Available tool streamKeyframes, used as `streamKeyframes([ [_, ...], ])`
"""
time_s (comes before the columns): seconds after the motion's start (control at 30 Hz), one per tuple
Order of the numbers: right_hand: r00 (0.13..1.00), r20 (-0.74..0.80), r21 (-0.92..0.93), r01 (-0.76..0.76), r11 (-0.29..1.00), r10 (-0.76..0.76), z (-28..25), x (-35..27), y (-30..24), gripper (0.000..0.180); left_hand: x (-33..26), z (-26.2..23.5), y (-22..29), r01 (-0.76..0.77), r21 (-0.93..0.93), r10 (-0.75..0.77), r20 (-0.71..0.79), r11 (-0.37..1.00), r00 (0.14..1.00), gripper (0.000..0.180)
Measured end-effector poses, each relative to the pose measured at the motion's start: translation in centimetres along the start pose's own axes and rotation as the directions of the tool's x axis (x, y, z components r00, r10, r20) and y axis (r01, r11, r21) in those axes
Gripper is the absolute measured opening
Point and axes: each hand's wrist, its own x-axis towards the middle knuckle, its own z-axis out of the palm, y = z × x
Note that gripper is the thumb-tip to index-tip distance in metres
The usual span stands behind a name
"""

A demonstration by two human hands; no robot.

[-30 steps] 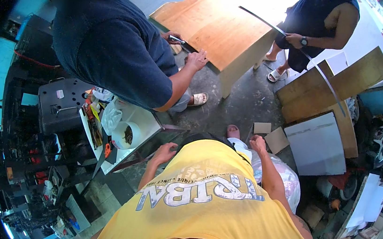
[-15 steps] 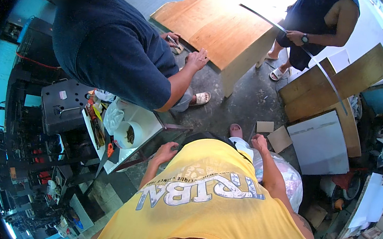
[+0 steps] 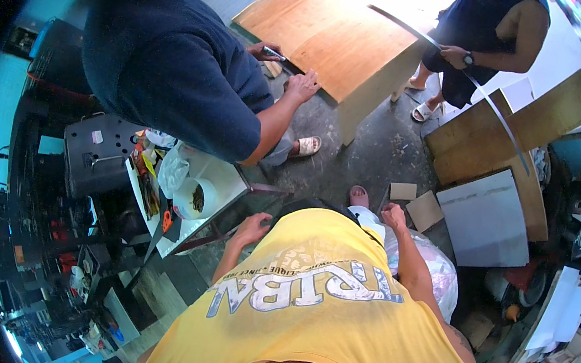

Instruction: The person fits wooden boards and a grey sheet onto a wooden stand with others. They then measure and mark the sheet, align a long metal ruler, and hold down the sheet and ruler while cutting it with a utility knife.

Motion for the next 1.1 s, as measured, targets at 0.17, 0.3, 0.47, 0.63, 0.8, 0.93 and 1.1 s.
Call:
streamKeyframes([
  [0.17,0.996,0.083,0.09,0.018,0.996,-0.025,-0.1,0.1,-0.2,0.026,-0.1,0.2,-0.3,-0.02,0.046,0.02,-0.004,0.999,1.0,0.038],
  [0.3,0.998,0.015,0.002,0.064,0.998,-0.064,-0.3,0.1,-0.3,0.021,-0.1,0.3,-0.4,0.0,0.02,-0.001,0.009,1.0,1.0,0.038],
  [0.47,0.991,0.053,0.061,0.122,0.991,-0.125,0.0,0.6,0.1,0.022,-0.3,0.5,-0.3,0.019,0.006,-0.019,0.0,1.0,1.0,0.038],
  [0.63,0.993,0.067,0.102,0.089,0.991,-0.096,0.5,1.2,0.8,0.022,-0.3,0.6,-0.3,0.0,0.021,0.0,0.006,1.0,1.0,0.038],
  [0.8,0.996,0.035,0.066,0.077,0.995,-0.08,0.6,1.3,1.0,0.018,-0.3,0.8,-0.5,0.052,-0.007,-0.052,0.028,0.999,0.998,0.039],
  [0.93,0.989,0.098,0.159,0.094,0.983,-0.11,0.4,1.2,0.9,0.017,-0.3,1.1,-0.6,0.03,0.01,-0.03,0.011,1.0,0.999,0.038],
  [1.1,0.996,0.087,0.182,0.019,0.983,-0.035,0.4,1.1,0.7,0.017,-0.3,1.0,-0.4,0.051,-0.003,-0.051,0.019,0.999,0.999,0.038],
])
